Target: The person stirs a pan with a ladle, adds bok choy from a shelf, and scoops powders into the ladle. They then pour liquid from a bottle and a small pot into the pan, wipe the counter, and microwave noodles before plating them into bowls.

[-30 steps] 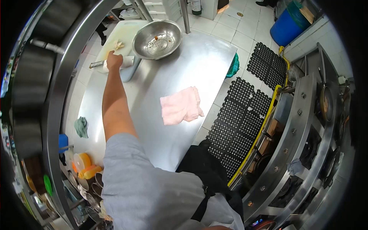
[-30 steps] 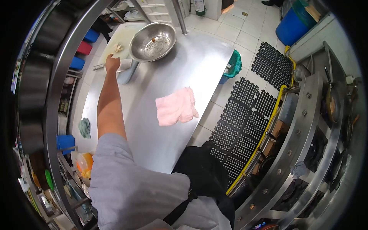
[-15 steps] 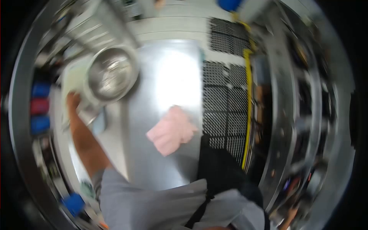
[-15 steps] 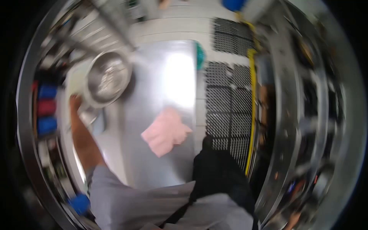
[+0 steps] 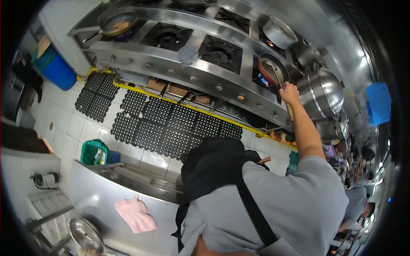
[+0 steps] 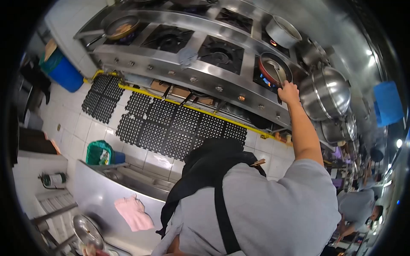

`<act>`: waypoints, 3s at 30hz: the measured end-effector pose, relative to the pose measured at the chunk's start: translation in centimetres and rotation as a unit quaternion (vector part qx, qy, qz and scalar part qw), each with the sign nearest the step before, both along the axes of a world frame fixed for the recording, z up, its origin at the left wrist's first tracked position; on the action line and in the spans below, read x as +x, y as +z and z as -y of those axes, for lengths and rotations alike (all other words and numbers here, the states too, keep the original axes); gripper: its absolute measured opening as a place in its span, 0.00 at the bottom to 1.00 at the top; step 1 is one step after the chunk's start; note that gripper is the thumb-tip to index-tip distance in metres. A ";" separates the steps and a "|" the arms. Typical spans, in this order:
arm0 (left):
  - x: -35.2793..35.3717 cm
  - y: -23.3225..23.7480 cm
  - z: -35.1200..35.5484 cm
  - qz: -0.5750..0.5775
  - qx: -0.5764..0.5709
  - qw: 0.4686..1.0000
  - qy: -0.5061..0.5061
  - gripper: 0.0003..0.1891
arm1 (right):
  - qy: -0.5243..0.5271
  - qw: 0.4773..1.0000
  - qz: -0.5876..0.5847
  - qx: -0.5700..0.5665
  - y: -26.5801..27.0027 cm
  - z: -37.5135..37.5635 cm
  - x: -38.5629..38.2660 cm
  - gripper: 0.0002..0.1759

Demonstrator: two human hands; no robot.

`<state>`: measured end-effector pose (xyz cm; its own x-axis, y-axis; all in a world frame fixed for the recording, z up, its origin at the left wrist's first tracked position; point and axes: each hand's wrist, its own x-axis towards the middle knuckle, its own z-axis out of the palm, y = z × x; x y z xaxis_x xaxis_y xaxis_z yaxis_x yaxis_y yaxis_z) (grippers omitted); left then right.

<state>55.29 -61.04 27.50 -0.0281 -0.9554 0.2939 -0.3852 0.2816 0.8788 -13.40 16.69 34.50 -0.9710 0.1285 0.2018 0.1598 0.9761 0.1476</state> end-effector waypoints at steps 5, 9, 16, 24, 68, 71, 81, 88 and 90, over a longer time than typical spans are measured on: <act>-32.4 4.2 -12.1 -0.135 0.239 0.876 -0.397 0.21 | -0.119 0.991 0.061 -0.024 -0.9 -7.8 -1.0 0.30; -54.5 4.2 -26.9 -0.026 0.291 0.723 -0.627 0.18 | -0.128 0.945 0.228 -0.195 0.9 -9.2 0.7 0.43; -77.1 2.6 -54.7 0.075 -0.075 0.558 -0.823 0.17 | -0.126 0.781 0.214 -0.573 -5.5 -17.3 2.8 0.27; -90.7 -1.4 -79.7 0.121 -0.260 0.452 -0.845 0.13 | -0.082 0.701 0.192 -0.682 -3.7 -27.6 1.8 0.22; -40.9 -21.8 -47.4 0.244 0.477 0.802 -0.264 0.10 | -0.238 0.855 0.027 -0.460 20.2 -52.8 -33.9 0.08; -39.5 -20.4 -47.1 0.247 0.487 0.807 -0.224 0.10 | -0.251 0.880 0.080 -0.395 20.2 -52.4 -35.2 0.07; -39.1 -20.8 -46.9 0.242 0.528 0.798 -0.162 0.10 | -0.229 0.556 0.046 -0.798 22.0 -57.3 -36.2 0.10; -42.3 -22.0 -44.9 0.240 0.503 0.796 -0.236 0.11 | -0.079 0.510 -0.032 -0.856 21.4 -58.6 -33.6 0.11; -43.3 -22.2 -44.3 0.239 0.475 0.798 -0.283 0.11 | -0.100 0.454 -0.005 -0.885 21.8 -58.7 -33.5 0.11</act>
<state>12.03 -16.77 5.28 -0.4260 -0.5360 -0.7288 -0.7880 -0.1758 0.5900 -46.90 75.36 56.32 -0.9045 0.1837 -0.3848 0.2628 -0.4705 -0.8424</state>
